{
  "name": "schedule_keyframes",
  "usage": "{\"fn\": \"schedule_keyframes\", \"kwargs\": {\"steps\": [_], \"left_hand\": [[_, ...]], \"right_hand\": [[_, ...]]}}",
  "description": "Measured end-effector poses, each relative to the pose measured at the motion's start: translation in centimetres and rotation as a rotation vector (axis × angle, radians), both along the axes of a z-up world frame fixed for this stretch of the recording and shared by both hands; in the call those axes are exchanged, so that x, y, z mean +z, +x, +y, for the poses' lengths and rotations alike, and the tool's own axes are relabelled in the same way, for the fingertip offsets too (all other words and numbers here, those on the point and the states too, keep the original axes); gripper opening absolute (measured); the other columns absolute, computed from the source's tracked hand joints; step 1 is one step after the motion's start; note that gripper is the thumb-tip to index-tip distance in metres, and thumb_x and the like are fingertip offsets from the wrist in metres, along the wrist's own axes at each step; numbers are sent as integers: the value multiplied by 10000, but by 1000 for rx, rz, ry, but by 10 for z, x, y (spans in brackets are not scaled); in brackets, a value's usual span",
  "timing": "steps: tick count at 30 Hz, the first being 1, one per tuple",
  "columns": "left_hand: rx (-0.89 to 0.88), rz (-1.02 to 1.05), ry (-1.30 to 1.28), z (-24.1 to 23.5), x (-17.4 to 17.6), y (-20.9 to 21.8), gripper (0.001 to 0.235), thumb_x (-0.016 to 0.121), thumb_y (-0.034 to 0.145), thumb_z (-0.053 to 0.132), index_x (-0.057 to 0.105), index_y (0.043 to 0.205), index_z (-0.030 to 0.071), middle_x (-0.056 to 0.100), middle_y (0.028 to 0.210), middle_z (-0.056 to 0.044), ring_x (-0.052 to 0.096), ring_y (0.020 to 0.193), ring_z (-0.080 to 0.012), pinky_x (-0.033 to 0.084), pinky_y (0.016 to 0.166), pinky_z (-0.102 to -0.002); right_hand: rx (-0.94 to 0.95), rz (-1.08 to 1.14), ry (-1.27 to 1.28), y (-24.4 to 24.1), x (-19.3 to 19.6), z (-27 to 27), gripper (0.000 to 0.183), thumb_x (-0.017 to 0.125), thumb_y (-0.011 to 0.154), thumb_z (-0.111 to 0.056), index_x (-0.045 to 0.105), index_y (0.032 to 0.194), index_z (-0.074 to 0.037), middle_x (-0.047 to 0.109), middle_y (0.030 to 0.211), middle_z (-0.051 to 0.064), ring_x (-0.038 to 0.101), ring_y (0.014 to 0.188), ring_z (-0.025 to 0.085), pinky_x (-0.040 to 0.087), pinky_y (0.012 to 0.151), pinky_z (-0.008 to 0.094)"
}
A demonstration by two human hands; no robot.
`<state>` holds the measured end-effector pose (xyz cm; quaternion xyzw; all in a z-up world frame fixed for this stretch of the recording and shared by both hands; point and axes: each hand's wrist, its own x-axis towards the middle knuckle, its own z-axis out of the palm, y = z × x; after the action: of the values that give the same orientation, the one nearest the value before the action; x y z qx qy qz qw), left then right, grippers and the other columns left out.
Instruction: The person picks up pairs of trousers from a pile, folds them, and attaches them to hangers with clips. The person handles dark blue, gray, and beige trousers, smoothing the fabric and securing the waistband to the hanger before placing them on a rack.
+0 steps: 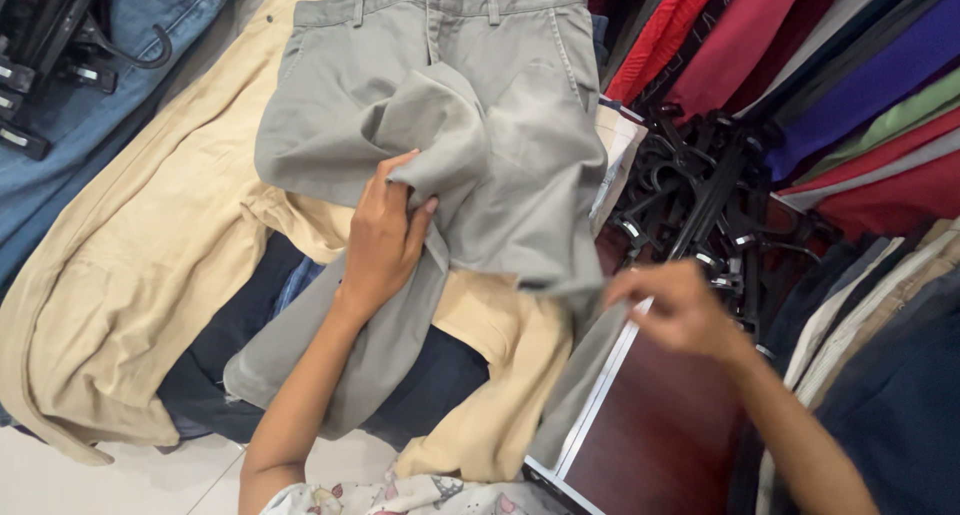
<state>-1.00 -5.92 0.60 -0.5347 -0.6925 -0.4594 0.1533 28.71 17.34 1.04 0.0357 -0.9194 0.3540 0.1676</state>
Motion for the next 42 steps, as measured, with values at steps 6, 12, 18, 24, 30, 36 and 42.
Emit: {"fn": "schedule_keyframes", "kwargs": {"steps": [6,12,18,24,30,36,42], "left_hand": [[-48,-97,-1,-7,9,4,424,696,992,131,528,1343,-37,572,1317,-185,613,1147,-403,492,972,-444],[-37,53,-90,-29,22,9,710,798,836,320,498,1364,-48,517,1355,-224,556,1189,-437,449,1006,-482],[-67,297,-171,-49,26,6,818,811,656,397,519,1282,-41,532,1351,-213,547,1211,-420,433,1026,-490],[-52,145,-110,-51,24,4,307,807,776,19,635,1030,33,667,1062,-107,668,981,-318,531,823,-418],[-43,143,142,-48,52,-10,321,756,751,-60,607,1018,39,653,1014,-131,663,928,-318,515,792,-386],[-48,-163,377,-19,70,-72,263,660,1012,-133,522,1173,24,585,1020,-137,601,918,-183,497,843,-279],[140,-190,309,14,38,-139,479,743,1023,-43,394,1343,32,642,964,-149,658,911,-244,498,838,-346]], "right_hand": [[-94,320,-761,-33,18,55,461,694,1011,-430,518,1173,-36,608,1093,82,621,1009,196,486,902,322],[14,249,-383,-118,18,54,1156,739,925,-606,65,1686,-55,311,1702,189,339,1622,322,256,1358,459],[-110,-77,283,-153,5,7,1347,858,708,-584,53,1634,-27,405,1542,265,432,1421,428,317,1199,468],[19,179,514,-133,26,8,1152,890,654,-349,276,1551,30,463,1549,223,514,1349,368,357,1175,481],[-202,-53,316,-117,41,16,641,793,813,-69,591,1415,-157,687,1377,62,661,1280,194,537,1081,318],[-184,297,-276,-135,59,66,595,715,868,17,513,1421,-69,560,1340,81,544,1293,150,452,1133,283],[-402,165,-413,-187,-3,112,567,775,898,-181,503,1357,10,628,1305,110,580,1227,205,462,1047,289]]}}
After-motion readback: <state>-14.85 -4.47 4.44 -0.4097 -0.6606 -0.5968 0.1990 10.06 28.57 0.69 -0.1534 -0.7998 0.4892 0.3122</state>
